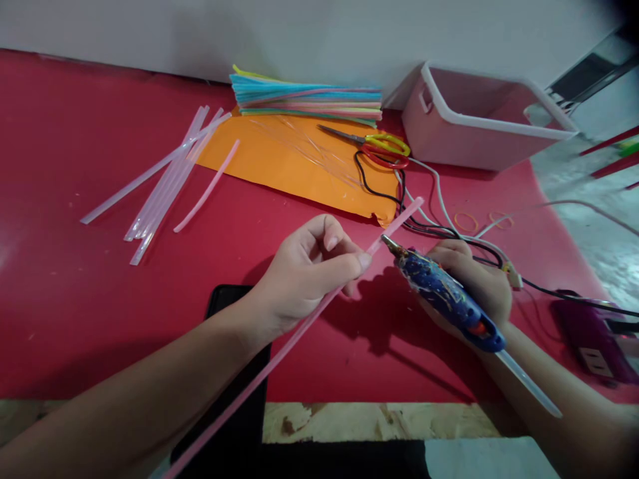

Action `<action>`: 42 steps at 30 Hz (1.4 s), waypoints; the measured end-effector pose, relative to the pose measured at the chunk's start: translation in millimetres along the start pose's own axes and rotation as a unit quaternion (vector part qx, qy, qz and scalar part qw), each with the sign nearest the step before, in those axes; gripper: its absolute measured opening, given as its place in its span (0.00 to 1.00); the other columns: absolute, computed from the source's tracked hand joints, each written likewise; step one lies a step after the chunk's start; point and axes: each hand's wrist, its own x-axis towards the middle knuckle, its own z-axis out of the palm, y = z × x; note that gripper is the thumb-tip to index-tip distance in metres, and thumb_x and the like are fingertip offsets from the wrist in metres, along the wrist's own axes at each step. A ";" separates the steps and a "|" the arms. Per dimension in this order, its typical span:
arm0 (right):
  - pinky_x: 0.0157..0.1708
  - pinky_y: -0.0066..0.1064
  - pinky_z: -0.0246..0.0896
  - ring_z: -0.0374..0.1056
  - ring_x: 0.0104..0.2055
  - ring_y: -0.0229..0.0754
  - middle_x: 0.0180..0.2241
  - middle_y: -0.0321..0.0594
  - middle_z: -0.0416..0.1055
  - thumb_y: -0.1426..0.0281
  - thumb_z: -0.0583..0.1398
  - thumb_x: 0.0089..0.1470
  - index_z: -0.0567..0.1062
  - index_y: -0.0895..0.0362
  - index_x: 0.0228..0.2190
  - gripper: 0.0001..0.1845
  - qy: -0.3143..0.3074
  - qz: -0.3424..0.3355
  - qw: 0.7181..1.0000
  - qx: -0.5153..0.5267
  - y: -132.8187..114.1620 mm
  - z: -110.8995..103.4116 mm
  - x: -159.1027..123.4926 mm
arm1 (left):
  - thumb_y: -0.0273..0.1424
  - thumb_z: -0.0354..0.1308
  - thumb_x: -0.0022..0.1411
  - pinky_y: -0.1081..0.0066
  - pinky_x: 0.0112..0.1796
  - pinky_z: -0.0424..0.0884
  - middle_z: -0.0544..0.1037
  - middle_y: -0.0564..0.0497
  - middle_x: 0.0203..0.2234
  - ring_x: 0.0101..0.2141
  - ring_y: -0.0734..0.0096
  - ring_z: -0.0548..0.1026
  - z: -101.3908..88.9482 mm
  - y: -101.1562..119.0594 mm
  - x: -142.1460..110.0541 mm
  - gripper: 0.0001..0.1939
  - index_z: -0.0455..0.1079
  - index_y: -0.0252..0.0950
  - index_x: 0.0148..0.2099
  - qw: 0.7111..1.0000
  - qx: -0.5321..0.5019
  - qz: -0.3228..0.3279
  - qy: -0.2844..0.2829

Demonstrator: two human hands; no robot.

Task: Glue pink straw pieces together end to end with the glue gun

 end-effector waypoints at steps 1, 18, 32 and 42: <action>0.34 0.32 0.67 0.68 0.31 0.40 0.27 0.33 0.73 0.72 0.64 0.54 0.74 0.50 0.39 0.10 0.005 0.000 1.000 -0.003 0.3 -0.3 -0.4 | 0.21 0.63 0.56 0.81 0.25 0.67 0.71 0.63 0.22 0.20 0.85 0.72 0.5 0.6 -0.8 0.19 0.53 0.39 0.30 1.000 -0.005 -0.004 0.000; 0.30 0.30 0.63 0.68 0.31 0.39 0.28 0.32 0.71 0.73 0.64 0.55 0.71 0.49 0.32 0.07 0.064 0.054 0.996 -0.035 1.6 5.9 -1.4 | 0.18 0.61 0.57 0.83 0.26 0.66 0.75 0.63 0.22 0.20 0.87 0.73 -0.8 -1.3 -0.9 0.18 0.53 0.38 0.30 0.999 -0.046 -0.006 -0.019; 0.27 0.30 0.61 0.66 0.25 0.38 0.26 0.30 0.72 0.69 0.64 0.51 0.72 0.49 0.30 0.04 0.085 0.136 0.985 -0.060 -8.7 2.7 1.5 | 0.17 0.62 0.55 0.83 0.25 0.66 0.74 0.62 0.20 0.20 0.86 0.73 1.1 -0.5 -2.3 0.19 0.53 0.38 0.29 0.999 -0.042 -0.002 -0.004; 0.27 0.29 0.64 0.65 0.23 0.36 0.23 0.29 0.70 0.67 0.65 0.49 0.70 0.51 0.24 0.08 0.122 0.169 0.975 -0.080 -11.4 5.3 5.9 | 0.20 0.63 0.58 0.80 0.24 0.66 0.74 0.61 0.23 0.20 0.85 0.71 1.9 -0.8 1.0 0.14 0.60 0.37 0.31 1.000 -0.010 -0.003 0.029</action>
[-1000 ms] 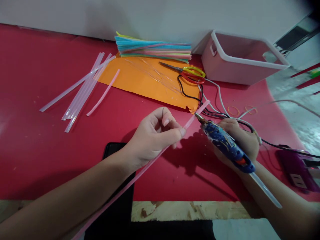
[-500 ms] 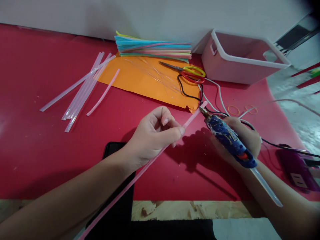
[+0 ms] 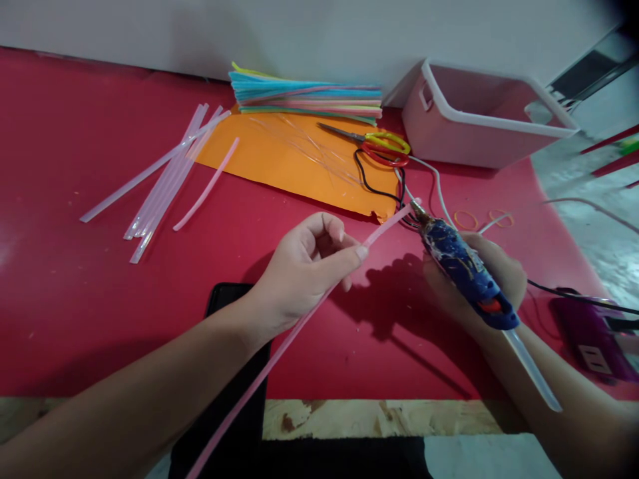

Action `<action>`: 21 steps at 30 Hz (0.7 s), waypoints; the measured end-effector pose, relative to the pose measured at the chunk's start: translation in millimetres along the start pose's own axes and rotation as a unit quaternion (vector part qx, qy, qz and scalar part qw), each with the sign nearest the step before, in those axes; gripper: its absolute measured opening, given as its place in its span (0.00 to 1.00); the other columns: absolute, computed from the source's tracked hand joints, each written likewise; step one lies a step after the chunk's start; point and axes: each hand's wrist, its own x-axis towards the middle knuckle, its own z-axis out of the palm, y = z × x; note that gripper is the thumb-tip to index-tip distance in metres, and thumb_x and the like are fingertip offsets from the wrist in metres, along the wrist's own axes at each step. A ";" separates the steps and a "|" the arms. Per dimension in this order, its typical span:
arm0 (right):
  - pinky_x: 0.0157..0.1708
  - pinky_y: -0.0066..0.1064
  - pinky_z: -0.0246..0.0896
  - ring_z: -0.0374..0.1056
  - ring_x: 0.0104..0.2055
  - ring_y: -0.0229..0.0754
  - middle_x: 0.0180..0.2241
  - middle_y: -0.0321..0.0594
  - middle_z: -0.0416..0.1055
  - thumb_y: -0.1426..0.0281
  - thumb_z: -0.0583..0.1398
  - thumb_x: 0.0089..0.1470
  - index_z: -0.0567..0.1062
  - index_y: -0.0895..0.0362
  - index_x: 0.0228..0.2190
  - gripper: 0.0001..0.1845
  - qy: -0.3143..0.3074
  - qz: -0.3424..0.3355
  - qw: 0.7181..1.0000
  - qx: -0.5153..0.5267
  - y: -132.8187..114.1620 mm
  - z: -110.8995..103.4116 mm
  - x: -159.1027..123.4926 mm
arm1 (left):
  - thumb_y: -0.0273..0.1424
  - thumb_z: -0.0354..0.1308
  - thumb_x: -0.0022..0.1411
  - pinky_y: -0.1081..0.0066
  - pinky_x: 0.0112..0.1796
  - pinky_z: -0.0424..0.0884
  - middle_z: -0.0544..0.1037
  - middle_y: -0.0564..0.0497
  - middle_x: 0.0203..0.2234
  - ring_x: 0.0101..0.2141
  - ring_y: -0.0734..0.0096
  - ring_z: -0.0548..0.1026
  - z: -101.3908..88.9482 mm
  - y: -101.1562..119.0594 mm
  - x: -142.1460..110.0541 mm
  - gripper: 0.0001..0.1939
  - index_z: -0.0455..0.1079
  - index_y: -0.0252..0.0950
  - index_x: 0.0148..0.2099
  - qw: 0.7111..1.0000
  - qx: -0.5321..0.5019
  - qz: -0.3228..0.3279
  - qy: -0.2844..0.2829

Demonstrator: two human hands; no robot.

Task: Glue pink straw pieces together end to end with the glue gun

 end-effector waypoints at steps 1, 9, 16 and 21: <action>0.26 0.29 0.63 0.64 0.22 0.36 0.22 0.29 0.69 0.67 0.65 0.50 0.70 0.51 0.24 0.09 0.007 0.006 1.000 0.001 -0.2 -0.1 -0.5 | 0.21 0.65 0.58 0.79 0.24 0.66 0.74 0.61 0.24 0.21 0.85 0.71 -0.4 -0.8 0.5 0.13 0.61 0.37 0.32 1.000 0.001 0.002 0.003; 0.33 0.33 0.69 0.71 0.32 0.42 0.29 0.33 0.73 0.71 0.65 0.51 0.73 0.49 0.31 0.06 -0.067 -0.109 0.990 0.059 11.4 -2.5 -0.2 | 0.25 0.71 0.56 0.79 0.30 0.71 0.82 0.49 0.39 0.35 0.76 0.78 -3.8 -5.0 2.5 0.12 0.74 0.34 0.41 1.000 0.017 -0.012 0.021; 0.32 0.31 0.68 0.69 0.31 0.40 0.29 0.33 0.72 0.71 0.65 0.52 0.71 0.49 0.32 0.07 -0.068 -0.131 0.988 0.053 10.1 -0.1 0.3 | 0.24 0.69 0.58 0.79 0.34 0.73 0.84 0.49 0.46 0.43 0.71 0.80 -6.4 -5.1 3.0 0.16 0.77 0.38 0.49 1.000 0.026 -0.010 0.003; 0.30 0.29 0.65 0.69 0.31 0.38 0.29 0.32 0.71 0.72 0.65 0.53 0.71 0.50 0.31 0.07 -0.074 -0.117 0.990 0.031 13.2 0.6 -1.5 | 0.25 0.69 0.58 0.79 0.35 0.73 0.85 0.50 0.46 0.45 0.71 0.81 -7.5 -7.5 3.5 0.15 0.78 0.39 0.48 1.000 0.021 -0.002 0.009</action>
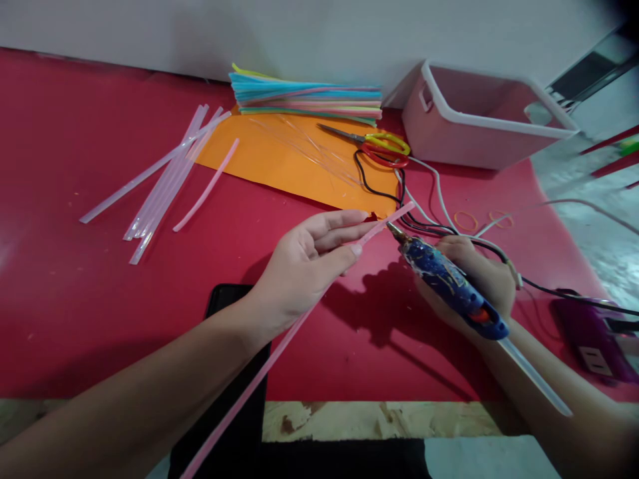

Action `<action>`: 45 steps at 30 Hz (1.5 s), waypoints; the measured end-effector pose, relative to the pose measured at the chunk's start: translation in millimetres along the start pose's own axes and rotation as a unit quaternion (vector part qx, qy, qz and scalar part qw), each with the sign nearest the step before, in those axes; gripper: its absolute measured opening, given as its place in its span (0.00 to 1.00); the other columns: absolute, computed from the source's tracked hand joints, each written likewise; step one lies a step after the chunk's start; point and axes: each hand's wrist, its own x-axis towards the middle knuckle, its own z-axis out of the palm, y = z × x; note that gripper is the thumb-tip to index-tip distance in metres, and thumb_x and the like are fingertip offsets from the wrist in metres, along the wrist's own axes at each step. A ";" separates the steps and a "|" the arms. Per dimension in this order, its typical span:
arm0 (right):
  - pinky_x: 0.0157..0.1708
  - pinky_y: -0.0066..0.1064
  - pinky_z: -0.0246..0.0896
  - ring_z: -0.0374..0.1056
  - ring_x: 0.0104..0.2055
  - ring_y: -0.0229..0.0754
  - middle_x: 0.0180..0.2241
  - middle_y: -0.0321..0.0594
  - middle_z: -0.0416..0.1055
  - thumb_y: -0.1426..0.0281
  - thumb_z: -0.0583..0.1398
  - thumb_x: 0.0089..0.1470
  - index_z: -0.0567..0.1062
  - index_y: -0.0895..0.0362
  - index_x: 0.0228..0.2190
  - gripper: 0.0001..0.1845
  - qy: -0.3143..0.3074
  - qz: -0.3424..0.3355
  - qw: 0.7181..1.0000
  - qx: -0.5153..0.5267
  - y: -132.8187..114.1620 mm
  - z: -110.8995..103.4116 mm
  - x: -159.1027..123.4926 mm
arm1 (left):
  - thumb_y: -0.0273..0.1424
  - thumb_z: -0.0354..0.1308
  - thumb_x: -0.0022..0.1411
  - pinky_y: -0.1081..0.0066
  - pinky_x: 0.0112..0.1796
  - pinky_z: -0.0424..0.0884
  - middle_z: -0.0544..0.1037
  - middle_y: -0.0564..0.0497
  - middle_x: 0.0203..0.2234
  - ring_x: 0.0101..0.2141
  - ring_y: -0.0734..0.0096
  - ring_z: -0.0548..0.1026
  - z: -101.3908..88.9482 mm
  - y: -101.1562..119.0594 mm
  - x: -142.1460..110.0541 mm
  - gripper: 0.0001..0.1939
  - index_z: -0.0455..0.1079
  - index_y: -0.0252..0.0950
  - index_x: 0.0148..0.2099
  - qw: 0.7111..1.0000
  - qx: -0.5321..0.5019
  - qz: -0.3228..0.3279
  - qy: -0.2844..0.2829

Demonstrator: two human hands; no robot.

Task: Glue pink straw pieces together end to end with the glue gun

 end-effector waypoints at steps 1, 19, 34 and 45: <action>0.29 0.28 0.65 0.69 0.30 0.38 0.28 0.31 0.71 0.72 0.65 0.53 0.70 0.50 0.31 0.07 -0.002 0.000 1.000 -0.003 0.9 0.1 -0.2 | 0.25 0.69 0.59 0.79 0.35 0.74 0.85 0.50 0.46 0.45 0.70 0.81 -0.4 -0.9 0.2 0.15 0.79 0.39 0.48 1.000 -0.005 0.003 -0.002; 0.32 0.32 0.67 0.69 0.30 0.40 0.28 0.31 0.73 0.72 0.65 0.52 0.71 0.48 0.31 0.08 0.015 0.003 1.000 0.022 -1.1 -0.5 2.1 | 0.22 0.67 0.59 0.72 0.47 0.77 0.85 0.49 0.48 0.53 0.63 0.80 -2.9 -3.6 0.6 0.14 0.80 0.41 0.46 0.998 -0.048 0.033 -0.038; 0.29 0.32 0.67 0.72 0.30 0.42 0.28 0.31 0.74 0.68 0.65 0.52 0.72 0.48 0.31 0.06 0.026 0.035 0.999 -0.011 -4.2 -1.0 -0.2 | 0.21 0.66 0.59 0.69 0.51 0.77 0.85 0.49 0.48 0.57 0.61 0.78 -1.8 -2.9 -0.4 0.14 0.79 0.40 0.46 0.998 -0.030 0.050 -0.035; 0.29 0.32 0.64 0.66 0.25 0.39 0.26 0.31 0.72 0.69 0.65 0.49 0.72 0.49 0.31 0.07 0.032 0.080 0.996 -0.004 -7.6 -1.2 -0.7 | 0.21 0.66 0.59 0.71 0.49 0.77 0.85 0.49 0.49 0.55 0.63 0.79 -1.5 -1.3 -1.3 0.14 0.78 0.40 0.46 0.998 -0.026 0.050 -0.033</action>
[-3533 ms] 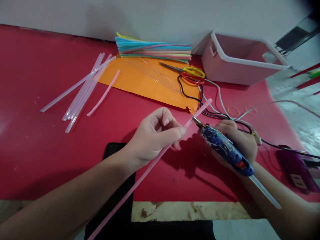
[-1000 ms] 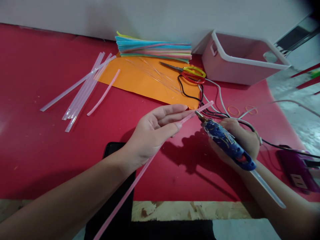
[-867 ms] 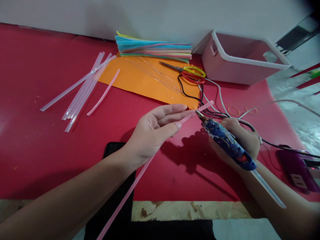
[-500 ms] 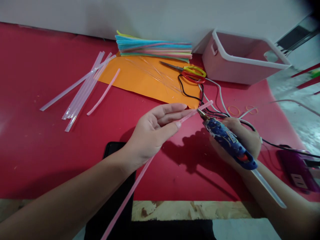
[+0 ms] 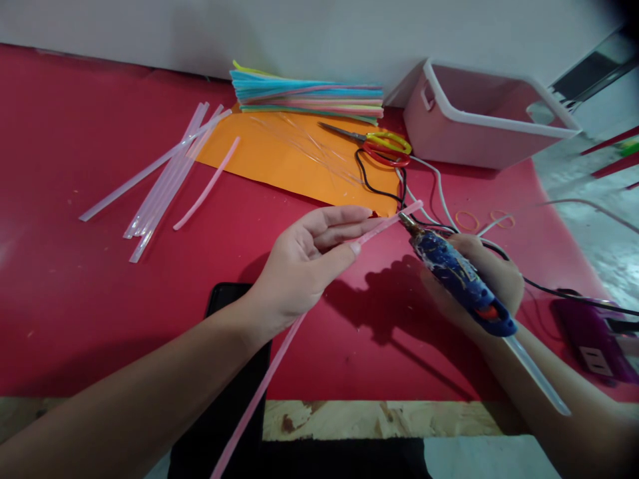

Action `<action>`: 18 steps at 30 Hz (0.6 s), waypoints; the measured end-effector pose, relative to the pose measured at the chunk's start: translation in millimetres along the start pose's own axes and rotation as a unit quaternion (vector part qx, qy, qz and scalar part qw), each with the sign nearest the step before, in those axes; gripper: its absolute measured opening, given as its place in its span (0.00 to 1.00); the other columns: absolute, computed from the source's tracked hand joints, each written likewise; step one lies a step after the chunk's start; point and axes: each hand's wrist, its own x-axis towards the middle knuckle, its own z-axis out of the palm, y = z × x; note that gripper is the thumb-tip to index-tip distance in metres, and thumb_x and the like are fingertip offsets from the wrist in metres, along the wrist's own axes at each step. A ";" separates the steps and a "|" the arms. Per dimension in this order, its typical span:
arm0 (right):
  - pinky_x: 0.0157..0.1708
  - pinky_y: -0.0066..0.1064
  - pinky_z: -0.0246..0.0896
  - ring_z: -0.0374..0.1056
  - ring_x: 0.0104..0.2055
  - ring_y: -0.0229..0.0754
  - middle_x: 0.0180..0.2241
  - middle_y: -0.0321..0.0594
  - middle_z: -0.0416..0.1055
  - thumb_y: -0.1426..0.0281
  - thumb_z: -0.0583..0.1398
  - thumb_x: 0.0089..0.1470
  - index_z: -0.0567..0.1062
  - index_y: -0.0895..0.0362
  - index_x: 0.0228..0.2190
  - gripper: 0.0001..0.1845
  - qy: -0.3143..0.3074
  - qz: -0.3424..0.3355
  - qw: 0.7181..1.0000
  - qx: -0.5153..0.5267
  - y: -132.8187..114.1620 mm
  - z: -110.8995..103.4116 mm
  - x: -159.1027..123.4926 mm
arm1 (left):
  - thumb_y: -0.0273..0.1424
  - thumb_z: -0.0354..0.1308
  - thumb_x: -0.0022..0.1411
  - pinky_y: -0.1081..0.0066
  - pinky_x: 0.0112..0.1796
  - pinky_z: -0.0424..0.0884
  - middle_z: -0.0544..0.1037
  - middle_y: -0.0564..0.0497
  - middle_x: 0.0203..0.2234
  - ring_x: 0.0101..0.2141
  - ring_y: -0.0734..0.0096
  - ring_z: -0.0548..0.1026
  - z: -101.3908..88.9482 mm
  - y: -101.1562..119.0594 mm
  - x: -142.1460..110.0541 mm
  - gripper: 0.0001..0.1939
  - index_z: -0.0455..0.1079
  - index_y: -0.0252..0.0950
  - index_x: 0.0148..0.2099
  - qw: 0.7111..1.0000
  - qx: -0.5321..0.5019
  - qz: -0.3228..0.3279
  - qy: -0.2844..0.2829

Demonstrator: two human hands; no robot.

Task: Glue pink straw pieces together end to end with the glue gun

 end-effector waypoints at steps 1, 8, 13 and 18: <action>0.28 0.31 0.63 0.67 0.26 0.39 0.26 0.31 0.72 0.69 0.65 0.49 0.71 0.49 0.30 0.07 0.001 -0.003 1.000 -0.007 0.0 -0.3 0.4 | 0.21 0.66 0.59 0.71 0.49 0.77 0.85 0.48 0.49 0.55 0.62 0.79 0.0 0.2 -0.1 0.14 0.78 0.40 0.46 1.000 0.002 -0.001 0.000; 0.26 0.29 0.61 0.67 0.26 0.37 0.26 0.30 0.73 0.69 0.64 0.50 0.71 0.50 0.30 0.06 0.002 -0.021 1.000 -0.021 0.3 -0.3 2.0 | 0.21 0.67 0.59 0.73 0.48 0.77 0.85 0.49 0.47 0.53 0.64 0.81 1.4 1.8 0.1 0.12 0.78 0.38 0.45 1.000 -0.008 -0.005 0.004; 0.25 0.29 0.59 0.66 0.24 0.37 0.25 0.30 0.71 0.69 0.64 0.51 0.71 0.50 0.29 0.06 -0.002 -0.010 1.000 -0.012 0.5 -0.9 2.4 | 0.21 0.66 0.59 0.71 0.49 0.77 0.85 0.49 0.47 0.53 0.63 0.80 0.5 1.0 0.7 0.12 0.78 0.38 0.45 1.000 -0.006 -0.001 0.007; 0.25 0.28 0.58 0.64 0.23 0.35 0.25 0.29 0.71 0.70 0.64 0.50 0.70 0.50 0.28 0.06 0.000 -0.023 1.000 -0.020 0.4 -0.3 3.2 | 0.21 0.67 0.59 0.72 0.48 0.78 0.86 0.51 0.46 0.51 0.64 0.81 -0.2 0.1 0.9 0.12 0.78 0.39 0.45 1.000 -0.004 -0.002 0.011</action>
